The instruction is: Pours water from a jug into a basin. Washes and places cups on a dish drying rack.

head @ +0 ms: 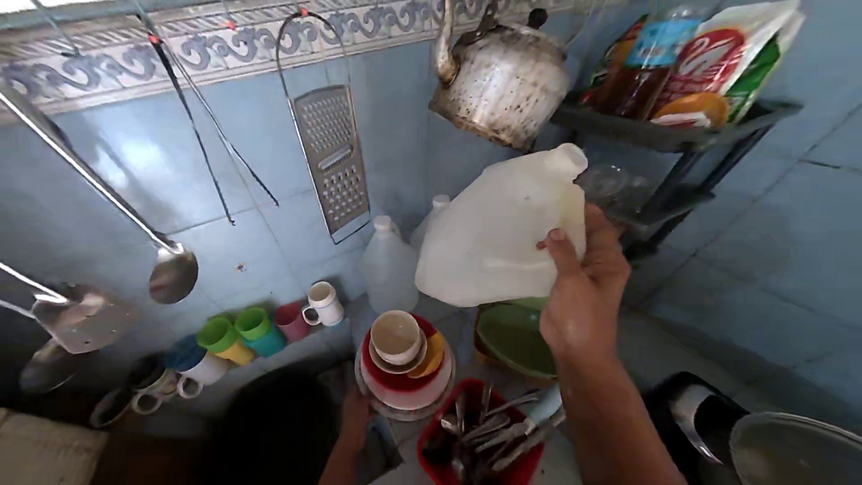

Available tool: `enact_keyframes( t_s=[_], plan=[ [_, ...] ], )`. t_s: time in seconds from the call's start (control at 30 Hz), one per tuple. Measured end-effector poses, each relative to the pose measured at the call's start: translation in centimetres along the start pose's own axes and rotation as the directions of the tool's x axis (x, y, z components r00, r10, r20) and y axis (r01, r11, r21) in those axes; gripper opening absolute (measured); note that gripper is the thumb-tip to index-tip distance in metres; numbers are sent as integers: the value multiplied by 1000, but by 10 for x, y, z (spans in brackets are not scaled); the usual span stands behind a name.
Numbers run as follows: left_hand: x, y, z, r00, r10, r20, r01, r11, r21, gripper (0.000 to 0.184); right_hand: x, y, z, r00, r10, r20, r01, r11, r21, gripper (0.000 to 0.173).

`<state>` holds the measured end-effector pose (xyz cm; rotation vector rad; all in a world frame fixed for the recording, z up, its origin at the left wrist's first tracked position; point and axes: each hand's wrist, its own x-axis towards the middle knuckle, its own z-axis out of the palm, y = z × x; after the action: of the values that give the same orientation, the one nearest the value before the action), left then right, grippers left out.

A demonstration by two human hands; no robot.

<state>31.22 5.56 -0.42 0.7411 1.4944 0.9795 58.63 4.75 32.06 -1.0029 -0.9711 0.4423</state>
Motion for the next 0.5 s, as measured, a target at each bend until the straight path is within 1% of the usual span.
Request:
enact_keyframes(
  t_s=[0.07, 0.13, 0.23, 0.33, 0.4, 0.5],
  plan=[
    [0, -6, 2, 999, 40, 2, -40, 997, -60, 44, -6, 4, 4, 999, 45, 12, -45, 999, 13, 51],
    [-3, -10, -3, 998, 63, 12, -62, 996, -69, 45, -11, 9, 9, 993, 115, 26, -115, 993, 26, 55],
    [-11, -17, -25, 998, 50, 37, -48, 997, -60, 47, -19, 21, 20, 975, 213, 63, -217, 975, 53, 62],
    [-18, -20, -49, 998, 30, 55, -29, 999, -27, 46, -25, 44, 35, 959, 264, 102, -269, 962, 41, 69],
    [-22, -18, -62, 998, 13, 59, -13, 1000, -4, 46, -28, 64, 49, 952, 278, 127, -280, 960, -5, 75],
    [-28, -17, -73, 997, 7, 73, -9, 1000, 18, 44, -33, 91, 66, 940, 307, 147, -285, 946, -157, 81]
  ],
)
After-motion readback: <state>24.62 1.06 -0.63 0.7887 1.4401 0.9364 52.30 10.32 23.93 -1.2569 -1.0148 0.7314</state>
